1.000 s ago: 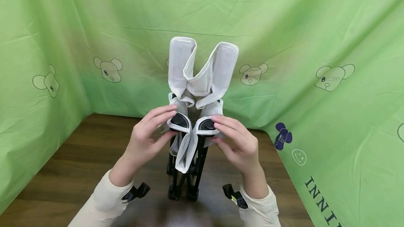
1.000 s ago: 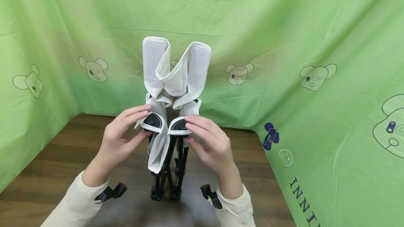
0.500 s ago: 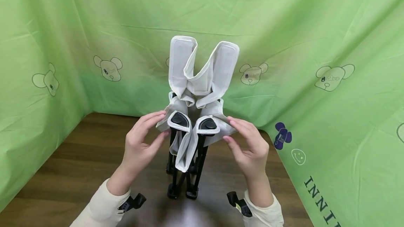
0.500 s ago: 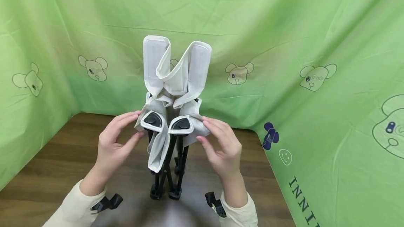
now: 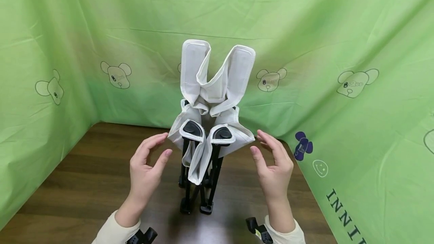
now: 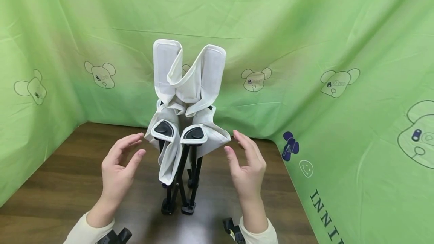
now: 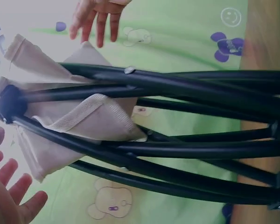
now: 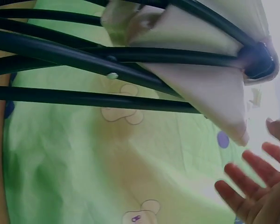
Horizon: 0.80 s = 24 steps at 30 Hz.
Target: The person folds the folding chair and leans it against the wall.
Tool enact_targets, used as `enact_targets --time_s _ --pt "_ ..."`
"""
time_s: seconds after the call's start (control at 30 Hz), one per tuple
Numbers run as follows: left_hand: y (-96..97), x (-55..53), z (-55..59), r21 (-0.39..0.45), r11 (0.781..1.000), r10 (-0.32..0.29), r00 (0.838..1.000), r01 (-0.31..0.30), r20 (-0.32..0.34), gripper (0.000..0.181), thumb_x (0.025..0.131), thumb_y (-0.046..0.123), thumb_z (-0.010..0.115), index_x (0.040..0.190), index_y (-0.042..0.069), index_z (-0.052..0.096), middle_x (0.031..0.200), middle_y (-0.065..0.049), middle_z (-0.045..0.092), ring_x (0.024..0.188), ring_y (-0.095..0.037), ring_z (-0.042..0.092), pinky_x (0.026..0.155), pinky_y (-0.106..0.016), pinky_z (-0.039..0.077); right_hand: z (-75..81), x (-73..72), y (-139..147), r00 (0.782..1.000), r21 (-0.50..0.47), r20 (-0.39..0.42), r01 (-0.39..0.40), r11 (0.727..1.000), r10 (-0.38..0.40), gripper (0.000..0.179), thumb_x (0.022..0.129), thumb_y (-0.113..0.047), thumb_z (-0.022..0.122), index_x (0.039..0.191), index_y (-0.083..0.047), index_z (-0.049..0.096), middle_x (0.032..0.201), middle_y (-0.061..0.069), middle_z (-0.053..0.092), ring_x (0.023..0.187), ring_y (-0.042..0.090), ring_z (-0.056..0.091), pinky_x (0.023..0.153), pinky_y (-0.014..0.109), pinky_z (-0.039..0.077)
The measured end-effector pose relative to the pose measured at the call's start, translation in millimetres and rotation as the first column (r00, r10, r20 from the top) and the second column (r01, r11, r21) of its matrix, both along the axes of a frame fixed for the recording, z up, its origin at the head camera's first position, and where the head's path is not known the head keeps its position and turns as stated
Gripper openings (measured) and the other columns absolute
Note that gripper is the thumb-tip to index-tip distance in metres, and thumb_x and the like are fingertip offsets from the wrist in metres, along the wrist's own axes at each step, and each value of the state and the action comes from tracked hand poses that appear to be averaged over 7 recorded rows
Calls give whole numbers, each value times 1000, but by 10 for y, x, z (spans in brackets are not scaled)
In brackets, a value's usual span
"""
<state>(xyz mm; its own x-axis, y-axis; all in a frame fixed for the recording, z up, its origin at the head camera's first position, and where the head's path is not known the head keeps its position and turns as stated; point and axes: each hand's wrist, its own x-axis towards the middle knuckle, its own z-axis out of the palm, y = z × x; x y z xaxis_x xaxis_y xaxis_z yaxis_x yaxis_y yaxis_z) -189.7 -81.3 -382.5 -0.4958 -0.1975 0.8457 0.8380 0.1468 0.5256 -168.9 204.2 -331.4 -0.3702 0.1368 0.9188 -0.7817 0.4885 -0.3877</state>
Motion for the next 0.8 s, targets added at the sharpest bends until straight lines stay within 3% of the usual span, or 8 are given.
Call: enact_targets --time_s 0.17,0.3,0.4,0.5,0.6,0.8 --pt "8 -35 -193 42 999 -4 998 1 57 47 76 -26 73 120 -10 67 119 -26 67 114 -17 65 101 -30 53 -108 31 18 991 -34 106 87 996 -83 32 85 14 72 117 10 70 108 27 72 101 23 71 88 22 57" --pt "12 -15 -287 79 997 -1 993 -8 115 43 81 -21 73 121 -7 68 118 -26 66 109 -15 67 96 -27 55 -219 36 26 978 -57 188 108 993 -95 31 87 14 71 118 8 71 109 24 73 99 23 71 85 19 56" --pt "12 12 -364 109 994 -29 981 8 191 39 85 -17 72 121 -6 68 117 -27 65 102 -14 70 91 -24 57 -304 37 21 961 -66 264 107 992 -87 29 89 11 71 118 8 71 110 21 74 97 23 72 84 15 56" --pt "24 30 -455 117 993 -51 957 18 286 34 88 -12 73 121 -4 68 116 -25 66 100 -13 71 88 -23 58 -383 40 13 937 -67 342 101 993 -72 27 91 9 70 118 8 71 110 20 74 96 19 72 83 12 55" --pt "55 30 -569 100 995 -53 922 16 383 30 90 -5 74 120 -1 69 113 -18 70 101 -12 72 87 -22 59 -456 41 -2 909 -71 415 75 995 -39 26 93 7 70 118 7 70 111 20 74 93 13 72 81 12 55" --pt "141 47 -774 93 996 -54 841 5 539 27 88 -2 78 114 1 72 106 -13 73 99 -16 69 83 -19 58 -674 -8 -34 820 -167 565 10 986 87 25 94 3 70 119 5 71 114 16 74 93 10 71 76 16 57"
